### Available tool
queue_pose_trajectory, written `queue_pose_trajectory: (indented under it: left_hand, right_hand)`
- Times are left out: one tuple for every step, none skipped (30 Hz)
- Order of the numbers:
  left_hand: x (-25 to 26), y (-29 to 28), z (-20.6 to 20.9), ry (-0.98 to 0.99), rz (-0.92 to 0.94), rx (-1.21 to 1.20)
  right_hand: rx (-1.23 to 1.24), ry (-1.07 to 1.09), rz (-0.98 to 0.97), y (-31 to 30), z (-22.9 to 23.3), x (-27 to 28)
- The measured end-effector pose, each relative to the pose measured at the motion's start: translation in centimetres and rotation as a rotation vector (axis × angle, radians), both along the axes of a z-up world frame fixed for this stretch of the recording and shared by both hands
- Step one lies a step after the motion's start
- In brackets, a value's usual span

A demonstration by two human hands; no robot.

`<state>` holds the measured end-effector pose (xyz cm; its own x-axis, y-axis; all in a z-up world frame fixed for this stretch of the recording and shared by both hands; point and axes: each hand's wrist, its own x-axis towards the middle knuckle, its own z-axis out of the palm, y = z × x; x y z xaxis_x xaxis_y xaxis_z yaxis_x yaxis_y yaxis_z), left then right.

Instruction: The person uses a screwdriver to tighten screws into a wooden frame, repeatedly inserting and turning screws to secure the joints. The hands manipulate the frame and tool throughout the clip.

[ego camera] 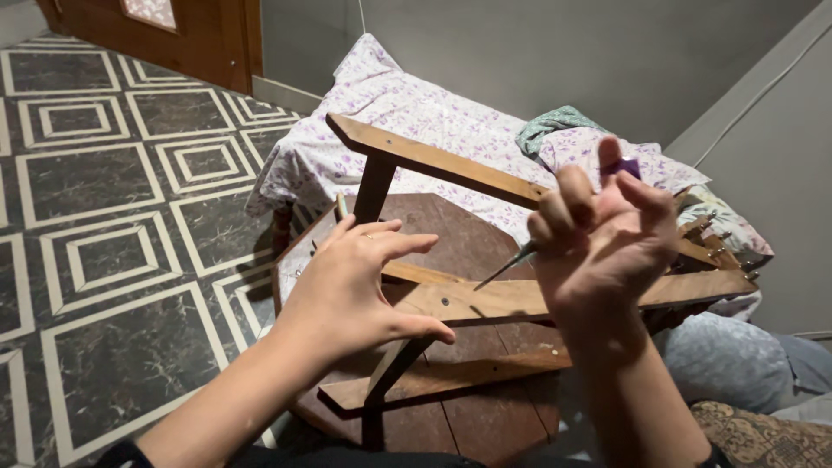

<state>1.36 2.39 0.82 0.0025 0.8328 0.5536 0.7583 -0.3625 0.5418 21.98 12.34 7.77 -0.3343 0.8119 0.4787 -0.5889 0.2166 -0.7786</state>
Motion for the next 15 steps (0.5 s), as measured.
queue_pose_trajectory:
  left_hand:
    - [-0.1,-0.1,0.1,-0.019,0.008,-0.039]
    - [-0.2,-0.2,0.1,-0.039,0.016,-0.077]
    - [-0.3,-0.4,0.0,-0.057,0.024,-0.117]
    - [-0.2,-0.5,-0.1,-0.054,0.019,-0.105]
    - [0.0,-0.6,-0.1,-0.051,0.016,-0.091]
    - [0.1,-0.7,-0.2,-0.047,0.012,-0.077]
    - [0.2,-0.9,-0.3,-0.053,0.021,-0.094]
    - [0.3,-1.0,-0.4,-0.058,0.029,-0.110]
    - [0.4,-1.1,-0.5,-0.063,0.037,-0.126]
    - [0.5,-1.3,-0.5,-0.071,0.043,-0.121]
    - [0.5,-1.4,-0.6,-0.081,0.048,-0.112]
    - [0.5,-1.5,-0.6,-0.090,0.053,-0.104]
    - [0.6,-1.5,-0.7,-0.096,0.058,-0.102]
    - [0.7,-1.6,-0.7,-0.102,0.062,-0.100]
    - [0.7,-1.5,-0.7,-0.107,0.066,-0.097]
  right_hand:
    - [-0.029,0.032,0.031,0.0,0.0,0.2]
    - [-0.059,0.064,0.061,0.0,0.1,0.4]
    - [-0.089,0.096,0.091,-0.1,0.0,0.5]
    - [-0.077,0.089,0.080,-0.4,-0.2,0.5]
    - [-0.064,0.081,0.070,-0.6,-0.4,0.3]
    - [-0.050,0.073,0.060,-0.7,-0.5,0.2]
    - [-0.018,0.052,0.050,-0.9,-0.6,0.1]
    - [0.014,0.030,0.039,-1.0,-0.6,-0.1]
    - [0.045,0.009,0.028,-1.1,-0.6,-0.2]
    - [0.037,0.003,0.027,-1.3,-0.5,-0.3]
    - [0.032,-0.004,0.026,-1.5,-0.4,-0.4]
    - [0.027,-0.011,0.024,-1.6,-0.4,-0.5]
    - [0.004,-0.004,0.017,-1.7,-0.4,-0.6]
    - [-0.019,0.004,0.011,-1.8,-0.5,-0.7]
    - [-0.042,0.012,0.003,-1.9,-0.5,-0.8]
